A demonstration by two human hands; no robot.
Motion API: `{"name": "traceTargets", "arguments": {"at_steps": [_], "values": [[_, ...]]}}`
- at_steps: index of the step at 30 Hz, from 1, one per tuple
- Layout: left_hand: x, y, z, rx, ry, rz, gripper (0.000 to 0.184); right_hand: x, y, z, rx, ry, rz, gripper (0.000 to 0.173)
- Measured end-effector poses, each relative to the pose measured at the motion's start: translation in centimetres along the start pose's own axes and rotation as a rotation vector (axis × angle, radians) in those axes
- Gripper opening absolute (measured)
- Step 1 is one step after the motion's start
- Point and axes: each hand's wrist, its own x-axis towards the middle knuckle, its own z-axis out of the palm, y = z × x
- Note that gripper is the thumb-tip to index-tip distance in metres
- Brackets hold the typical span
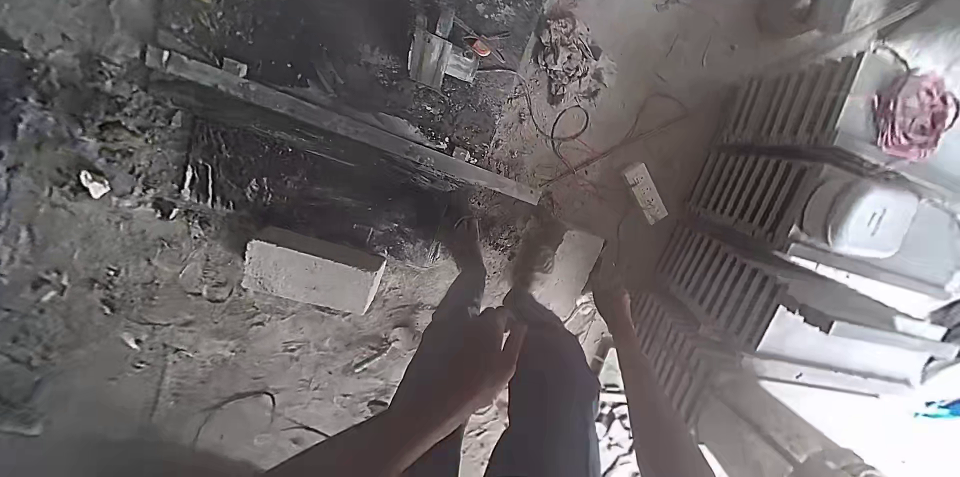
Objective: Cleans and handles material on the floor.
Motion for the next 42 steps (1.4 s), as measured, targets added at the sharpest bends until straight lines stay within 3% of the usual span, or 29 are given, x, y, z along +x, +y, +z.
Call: {"name": "traceTargets", "arguments": {"at_steps": [3, 7, 12, 14, 16, 18, 22, 24, 25, 28, 29, 31, 34, 36, 39, 42], "values": [[0.2, 1.0, -2.0, -0.065, 0.022, 0.022, 0.051, 2.6, -3.9, -5.4, -0.106, 0.051, -0.07, 0.066], [1.8, 3.0, -4.5, -0.173, 0.096, 0.03, 0.051, 9.7, -8.5, -11.0, -0.239, 0.114, -0.198, 0.075], [7.8, 6.7, -6.0, -0.341, 0.209, -0.085, 0.052, 23.8, -19.2, -15.9, -0.297, 0.121, -0.44, 0.089], [11.0, 8.5, -5.8, -0.433, 0.187, -0.152, 0.052, 30.9, -23.3, -16.2, -0.335, 0.068, -0.537, 0.1], [15.8, 10.4, -5.7, -0.542, 0.261, -0.2, 0.052, 39.4, -30.2, -15.5, -0.413, 0.02, -0.668, 0.11], [20.3, 12.9, -4.5, -0.563, 0.293, -0.216, 0.052, 46.2, -33.6, -15.7, -0.534, 0.015, -0.679, 0.12], [28.8, 18.9, -0.9, -0.676, 0.253, -0.248, 0.05, 53.3, -41.3, -14.9, -0.587, -0.025, -0.632, 0.141], [32.0, 21.4, 0.1, -0.715, 0.197, -0.229, 0.048, 56.6, -43.0, -14.3, -0.655, -0.074, -0.649, 0.13], [33.0, 22.7, 0.3, -0.734, 0.142, -0.199, 0.048, 57.8, -42.9, -14.0, -0.714, -0.083, -0.674, 0.114], [33.9, 24.3, 0.0, -0.719, 0.028, -0.052, 0.049, 57.0, -40.9, -13.3, -0.811, -0.08, -0.746, 0.054], [33.7, 24.3, -0.1, -0.71, 0.052, -0.024, 0.049, 56.3, -40.0, -13.1, -0.781, -0.09, -0.766, 0.048], [32.8, 24.0, -0.1, -0.718, 0.165, -0.043, 0.047, 54.3, -37.6, -13.5, -0.575, -0.053, -0.751, 0.051], [31.5, 22.0, 0.0, -0.787, 0.306, -0.163, 0.047, 50.4, -34.4, -14.9, 0.062, 0.086, -0.686, 0.048], [30.7, 20.0, 0.4, -0.895, 0.35, -0.219, 0.048, 46.7, -32.7, -15.9, 0.388, 0.058, -0.678, 0.042], [29.9, 17.3, 1.0, -1.224, 0.37, -0.255, 0.056, 37.9, -31.0, -17.3, 0.385, -0.013, -0.676, 0.033], [29.5, 15.3, 1.2, -1.783, 0.299, -0.26, 0.076, 27.1, -27.5, -17.6, 0.181, -0.324, -0.674, 0.032]]}}
